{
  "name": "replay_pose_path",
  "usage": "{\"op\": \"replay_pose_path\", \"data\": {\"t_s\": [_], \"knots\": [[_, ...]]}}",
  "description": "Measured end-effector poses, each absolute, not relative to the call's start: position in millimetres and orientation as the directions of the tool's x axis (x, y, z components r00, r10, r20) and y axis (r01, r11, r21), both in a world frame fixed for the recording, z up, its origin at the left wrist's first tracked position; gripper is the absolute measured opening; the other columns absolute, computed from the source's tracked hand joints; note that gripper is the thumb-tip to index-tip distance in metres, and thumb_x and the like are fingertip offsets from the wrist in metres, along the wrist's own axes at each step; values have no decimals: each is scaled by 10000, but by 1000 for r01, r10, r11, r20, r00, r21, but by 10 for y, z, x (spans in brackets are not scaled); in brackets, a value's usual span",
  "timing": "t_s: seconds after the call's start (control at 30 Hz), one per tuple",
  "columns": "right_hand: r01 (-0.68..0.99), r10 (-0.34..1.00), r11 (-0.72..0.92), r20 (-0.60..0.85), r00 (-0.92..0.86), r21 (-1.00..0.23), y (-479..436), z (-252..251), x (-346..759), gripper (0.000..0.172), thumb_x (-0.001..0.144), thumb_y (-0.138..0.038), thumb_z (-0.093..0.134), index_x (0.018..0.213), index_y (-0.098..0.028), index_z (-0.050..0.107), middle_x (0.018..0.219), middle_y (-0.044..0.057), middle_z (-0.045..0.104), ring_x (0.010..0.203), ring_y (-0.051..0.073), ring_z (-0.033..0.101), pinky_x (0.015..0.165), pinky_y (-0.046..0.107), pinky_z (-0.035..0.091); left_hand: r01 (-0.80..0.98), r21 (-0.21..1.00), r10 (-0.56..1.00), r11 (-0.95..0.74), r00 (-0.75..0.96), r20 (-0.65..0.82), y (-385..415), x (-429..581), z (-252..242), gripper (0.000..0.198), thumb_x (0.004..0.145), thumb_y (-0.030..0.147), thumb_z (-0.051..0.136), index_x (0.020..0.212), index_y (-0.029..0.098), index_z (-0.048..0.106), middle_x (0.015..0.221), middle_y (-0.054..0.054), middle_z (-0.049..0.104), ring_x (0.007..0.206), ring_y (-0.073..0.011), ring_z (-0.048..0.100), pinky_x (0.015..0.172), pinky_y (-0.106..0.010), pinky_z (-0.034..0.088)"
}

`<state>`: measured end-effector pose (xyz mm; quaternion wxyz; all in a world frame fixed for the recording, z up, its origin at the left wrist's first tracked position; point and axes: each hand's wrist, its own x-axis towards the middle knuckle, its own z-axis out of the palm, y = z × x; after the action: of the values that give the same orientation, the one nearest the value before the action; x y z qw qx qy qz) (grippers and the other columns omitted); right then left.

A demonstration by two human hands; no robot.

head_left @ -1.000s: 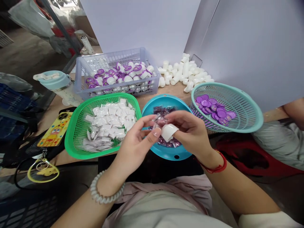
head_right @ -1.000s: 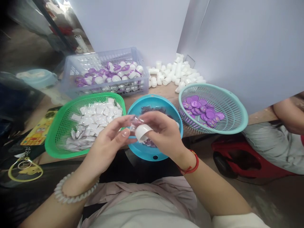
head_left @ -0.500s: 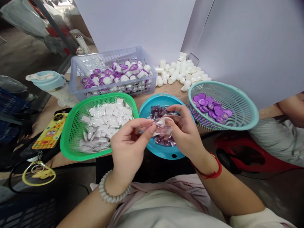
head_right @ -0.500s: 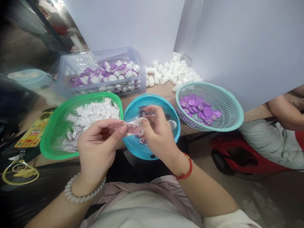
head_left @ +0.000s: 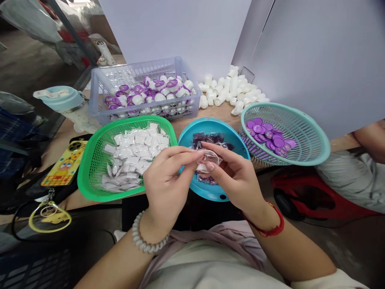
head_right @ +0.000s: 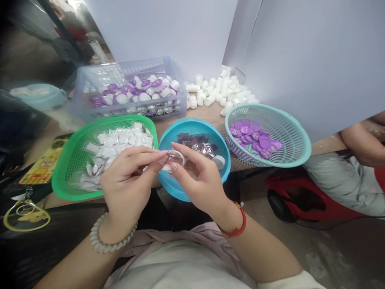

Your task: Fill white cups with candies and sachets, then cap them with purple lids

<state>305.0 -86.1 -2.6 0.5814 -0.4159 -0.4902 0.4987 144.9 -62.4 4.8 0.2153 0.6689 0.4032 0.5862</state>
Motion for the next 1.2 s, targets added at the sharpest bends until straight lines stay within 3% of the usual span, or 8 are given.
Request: {"op": "replay_pose_path", "data": {"t_s": [0.3,0.53,0.7,0.8,0.9,1.0,1.1,1.2], "knots": [[-143,983,137,116,144,-980,-799,-82,3076,295,897,-343,836,1188,-302,811,1035,16,834,869,228,801,725,379,729,485,603,759,-634,237,607,-709,1460,122,306,1034,143,636,1252,297,788,1071,-9,855,945,-200,745,909,-330,582],[-142,987,83,62,147,-986,-789,-143,3147,217,895,-244,759,1089,-294,841,926,2,811,725,181,732,591,299,630,367,540,652,-758,456,606,-599,1358,130,371,989,124,679,1284,330,770,1027,-19,841,961,-220,730,990,-388,568],[-150,993,78,65,95,-986,-774,-89,3141,200,852,-254,745,1044,-259,799,886,11,795,743,183,729,551,278,584,-45,975,941,-218,254,222,-572,1457,67,356,855,218,862,1185,338,801,1288,-53,753,1152,-252,743,897,-347,668],[-194,989,88,62,134,-977,-788,-87,3058,191,819,-264,783,953,-266,647,856,-5,767,735,181,735,501,248,558,-243,961,929,132,368,-35,-622,1562,-9,368,908,288,819,1272,328,789,1266,-46,797,1054,-239,787,821,-327,691],[-169,978,137,105,182,-976,-842,-60,3004,272,830,-295,820,886,-264,556,1052,29,774,715,152,714,493,237,546,-296,936,934,189,350,-78,-665,1597,-81,384,926,330,814,1309,342,791,1325,-38,801,1100,-234,782,894,-323,676],[-29,978,204,202,58,-979,-866,41,3232,220,862,-360,840,971,-249,684,1384,86,686,742,140,703,569,285,590,-299,937,948,179,306,-84,-645,1517,-107,376,900,345,851,1272,375,808,1293,-13,820,1145,-205,769,941,-259,635],[340,967,218,250,54,-915,-732,137,3938,221,913,-405,799,1064,-253,747,1200,80,768,804,196,722,672,337,608,-224,959,958,173,266,-111,-568,1366,-71,330,886,360,858,1215,342,838,1183,-20,854,1049,-184,785,885,-226,626],[888,966,-84,180,184,-452,-391,92,4882,295,944,-343,706,1204,-213,757,1113,111,803,897,269,750,807,399,596,-121,974,941,191,305,-147,-494,1249,0,317,864,321,852,1176,271,843,1088,-49,865,931,-185,786,786,-233,622]]}}
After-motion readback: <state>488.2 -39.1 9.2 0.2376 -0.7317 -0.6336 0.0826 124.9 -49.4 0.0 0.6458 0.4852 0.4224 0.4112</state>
